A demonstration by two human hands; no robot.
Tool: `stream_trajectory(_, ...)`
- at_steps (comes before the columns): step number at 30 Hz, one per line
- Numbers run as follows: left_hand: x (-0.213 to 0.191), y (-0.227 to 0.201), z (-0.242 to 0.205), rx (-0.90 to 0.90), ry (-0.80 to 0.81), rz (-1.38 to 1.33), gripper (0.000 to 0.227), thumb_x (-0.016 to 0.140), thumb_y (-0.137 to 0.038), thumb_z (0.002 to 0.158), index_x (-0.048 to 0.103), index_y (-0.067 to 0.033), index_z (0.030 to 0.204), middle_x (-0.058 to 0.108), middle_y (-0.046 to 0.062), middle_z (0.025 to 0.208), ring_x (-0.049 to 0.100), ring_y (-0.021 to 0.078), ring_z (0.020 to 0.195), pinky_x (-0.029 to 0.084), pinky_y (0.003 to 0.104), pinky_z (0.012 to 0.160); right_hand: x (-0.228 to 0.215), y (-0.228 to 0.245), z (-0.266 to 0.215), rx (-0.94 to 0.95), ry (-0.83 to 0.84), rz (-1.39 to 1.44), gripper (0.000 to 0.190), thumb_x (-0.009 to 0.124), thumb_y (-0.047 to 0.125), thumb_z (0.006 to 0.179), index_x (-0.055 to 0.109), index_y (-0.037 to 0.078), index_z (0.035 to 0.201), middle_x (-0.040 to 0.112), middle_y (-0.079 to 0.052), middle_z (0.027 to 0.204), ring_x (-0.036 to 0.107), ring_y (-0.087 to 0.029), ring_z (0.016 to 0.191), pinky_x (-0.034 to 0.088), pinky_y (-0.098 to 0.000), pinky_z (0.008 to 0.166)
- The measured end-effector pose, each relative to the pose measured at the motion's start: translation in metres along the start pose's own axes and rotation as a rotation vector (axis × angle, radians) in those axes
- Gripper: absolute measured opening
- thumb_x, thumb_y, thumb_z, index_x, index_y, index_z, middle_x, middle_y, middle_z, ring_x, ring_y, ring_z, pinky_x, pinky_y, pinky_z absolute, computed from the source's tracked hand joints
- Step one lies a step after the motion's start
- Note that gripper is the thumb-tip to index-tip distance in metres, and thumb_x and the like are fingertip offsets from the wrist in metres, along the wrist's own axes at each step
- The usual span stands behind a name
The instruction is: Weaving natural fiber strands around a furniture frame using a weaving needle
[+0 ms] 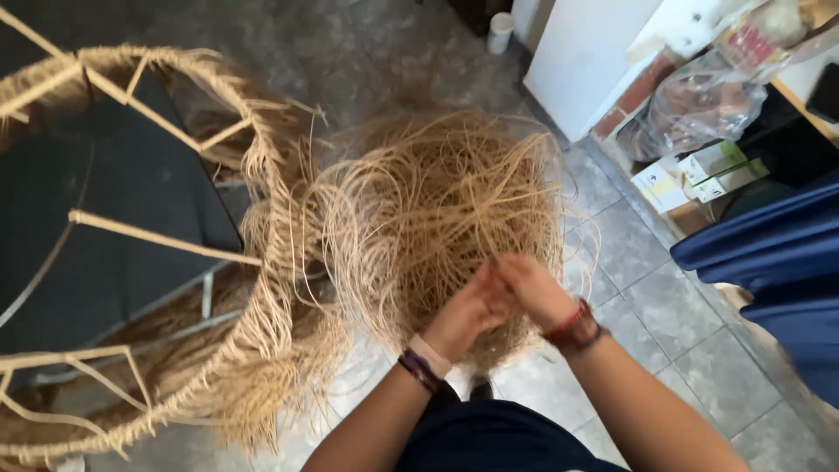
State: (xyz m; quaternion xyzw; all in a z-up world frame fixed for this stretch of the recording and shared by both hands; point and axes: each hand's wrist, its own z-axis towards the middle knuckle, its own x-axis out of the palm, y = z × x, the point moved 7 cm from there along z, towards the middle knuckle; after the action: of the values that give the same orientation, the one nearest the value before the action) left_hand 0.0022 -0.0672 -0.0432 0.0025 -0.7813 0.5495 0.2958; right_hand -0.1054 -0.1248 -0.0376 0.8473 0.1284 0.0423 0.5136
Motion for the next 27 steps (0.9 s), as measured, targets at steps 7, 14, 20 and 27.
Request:
stream_trajectory(7,-0.033,-0.063,0.061,-0.192,-0.223,-0.561,0.013,0.054,-0.011,0.106,0.064,-0.0074,0.097,0.066,0.009,0.08,0.068,0.024,0.075,0.059,0.036,0.067,0.003,0.013,-0.049,-0.042,0.02,-0.385,0.034,0.048,0.028,0.103,0.068,0.014,0.08,0.058,-0.003,0.062,0.053,-0.018,0.057,0.046,-0.0335,0.055)
stream_trajectory(14,-0.11,-0.058,0.113,-0.25,-0.555,-0.863,0.024,0.047,-0.015,0.111,0.062,-0.0033,0.097,0.065,0.009,0.076,0.063,0.0179,0.06,0.054,0.028,0.052,-0.018,-0.019,-0.116,0.203,0.016,-0.224,0.039,0.043,0.024,0.103,0.073,0.007,0.085,0.05,0.0,0.064,0.043,-0.012,0.055,0.036,-0.0249,0.047)
stream_trajectory(20,-0.009,-0.097,0.055,-0.603,-0.266,-0.289,0.017,0.062,-0.026,0.089,0.066,-0.0114,0.096,0.063,0.01,0.144,0.061,0.0248,0.119,0.051,0.04,0.096,0.013,0.012,-0.051,0.226,-0.261,-0.002,0.044,0.039,0.025,0.106,0.07,0.005,0.129,0.08,-0.011,0.095,0.064,-0.018,0.054,0.056,-0.0293,0.053)
stream_trajectory(27,-0.054,-0.093,0.071,-0.551,-0.313,-0.469,0.026,0.048,-0.021,0.109,0.061,-0.0099,0.088,0.067,0.007,0.092,0.064,0.017,0.084,0.053,0.038,0.093,0.003,0.015,-0.102,0.15,-0.192,-0.169,0.042,0.049,0.035,0.108,0.055,0.011,0.074,0.042,0.003,0.061,0.037,-0.011,0.055,0.032,-0.0317,0.05)
